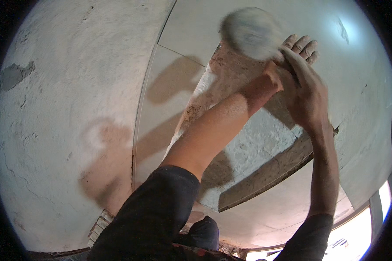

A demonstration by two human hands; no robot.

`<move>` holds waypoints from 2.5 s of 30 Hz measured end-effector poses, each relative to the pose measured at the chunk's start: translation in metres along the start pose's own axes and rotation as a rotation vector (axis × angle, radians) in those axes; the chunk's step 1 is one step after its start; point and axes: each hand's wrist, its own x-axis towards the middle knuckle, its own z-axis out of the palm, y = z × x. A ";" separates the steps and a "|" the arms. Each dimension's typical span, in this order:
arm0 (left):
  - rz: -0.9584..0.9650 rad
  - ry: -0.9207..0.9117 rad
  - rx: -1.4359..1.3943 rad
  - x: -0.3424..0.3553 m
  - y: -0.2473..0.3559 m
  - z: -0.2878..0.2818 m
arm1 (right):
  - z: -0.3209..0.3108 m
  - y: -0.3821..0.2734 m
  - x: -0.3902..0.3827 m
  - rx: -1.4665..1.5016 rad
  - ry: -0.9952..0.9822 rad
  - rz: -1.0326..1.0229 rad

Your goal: The person installs a tile onto a ceiling by applying mortar to the back of a large tile, lifting it into position, and using a mallet and a wooden board to level and secure it against the ceiling surface.

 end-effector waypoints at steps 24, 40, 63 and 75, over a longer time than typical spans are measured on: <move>-0.084 0.023 0.288 -0.010 0.008 0.018 | 0.066 -0.015 0.089 -0.139 -0.217 -0.268; -0.019 0.065 -0.145 -0.009 0.004 0.026 | 0.072 0.004 0.077 -0.444 -0.214 -0.179; -0.062 0.252 0.024 -0.005 0.010 0.037 | 0.055 0.001 0.074 -0.334 -0.228 -0.204; -0.133 0.222 -0.490 0.000 0.009 0.036 | 0.050 -0.001 0.087 -0.315 -0.269 -0.216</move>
